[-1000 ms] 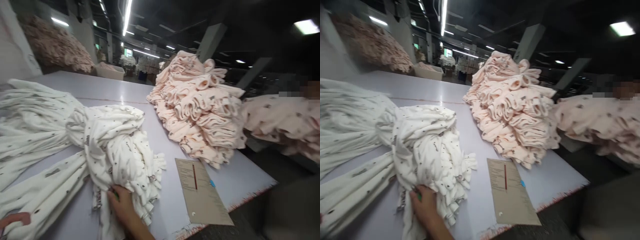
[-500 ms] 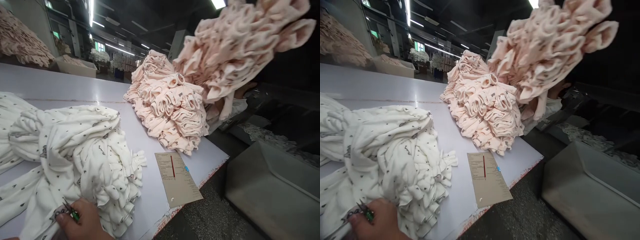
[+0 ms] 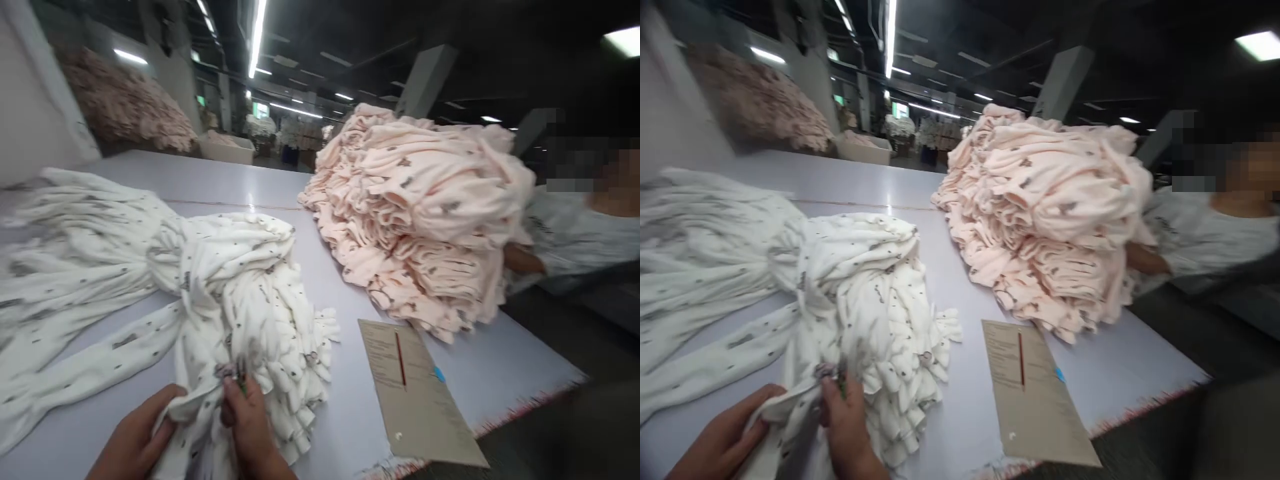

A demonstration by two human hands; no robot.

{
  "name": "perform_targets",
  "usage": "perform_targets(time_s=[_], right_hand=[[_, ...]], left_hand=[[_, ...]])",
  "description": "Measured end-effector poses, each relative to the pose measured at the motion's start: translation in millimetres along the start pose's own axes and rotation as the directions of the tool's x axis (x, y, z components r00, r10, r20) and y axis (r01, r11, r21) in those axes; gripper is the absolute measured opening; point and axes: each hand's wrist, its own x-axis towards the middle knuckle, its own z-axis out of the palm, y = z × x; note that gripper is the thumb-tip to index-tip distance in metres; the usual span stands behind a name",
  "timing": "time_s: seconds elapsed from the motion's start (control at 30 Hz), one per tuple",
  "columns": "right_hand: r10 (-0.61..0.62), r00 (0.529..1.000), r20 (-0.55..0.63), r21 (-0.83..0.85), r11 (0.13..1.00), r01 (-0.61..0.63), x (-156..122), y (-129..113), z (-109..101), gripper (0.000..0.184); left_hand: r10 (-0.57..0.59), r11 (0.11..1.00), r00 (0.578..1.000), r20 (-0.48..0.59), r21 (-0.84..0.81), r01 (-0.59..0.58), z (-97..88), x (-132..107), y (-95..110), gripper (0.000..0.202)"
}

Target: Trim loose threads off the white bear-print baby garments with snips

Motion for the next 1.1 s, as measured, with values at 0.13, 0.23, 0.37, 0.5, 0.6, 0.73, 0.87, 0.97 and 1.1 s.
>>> perform_targets(time_s=[0.13,0.23,0.37,0.5,0.6,0.73,0.87,0.97,1.1], right_hand=[[0.028,0.999,-0.027,-0.071,0.997,-0.029,-2,5,-14,0.031],[-0.116,0.989,-0.089,-0.242,0.966,0.092,-11,-2,-16,0.02],[-0.404,0.914,0.027,-0.516,0.778,0.359,-21,-17,-1,0.015],[-0.512,0.83,0.223,-0.582,0.613,0.534,-20,-26,16,0.013],[-0.475,0.833,0.283,-0.659,0.535,0.529,-16,-28,20,0.008],[-0.337,0.92,0.197,-0.618,0.686,0.384,-9,-36,17,0.013],[-0.152,0.987,0.045,-0.44,0.884,0.156,-5,-45,14,0.019],[-0.1,0.995,0.023,-0.386,0.917,0.101,-8,-44,13,0.022],[-0.137,0.991,0.015,-0.407,0.904,0.131,-19,-33,8,0.024]], left_hand=[[-0.366,0.866,0.929,0.051,-0.346,0.36,-23.5,8,42,0.031],[-0.417,0.777,0.903,0.1,-0.477,0.412,-31.8,11,51,0.03],[-0.256,0.845,0.957,0.136,-0.45,0.29,-23.7,9,49,0.028],[-0.114,0.913,0.982,0.15,-0.375,0.163,-15.7,5,52,0.024],[-0.042,0.941,0.985,0.169,-0.324,0.096,-15.6,3,56,0.021],[-0.045,0.959,0.978,0.205,-0.266,0.1,-18.2,1,59,0.022],[-0.055,0.969,0.963,0.262,-0.218,0.115,-19.6,0,62,0.022],[-0.062,0.963,0.965,0.254,-0.239,0.125,-18.8,0,64,0.023],[-0.14,0.92,0.968,0.21,-0.334,0.205,-17.4,1,62,0.028]])
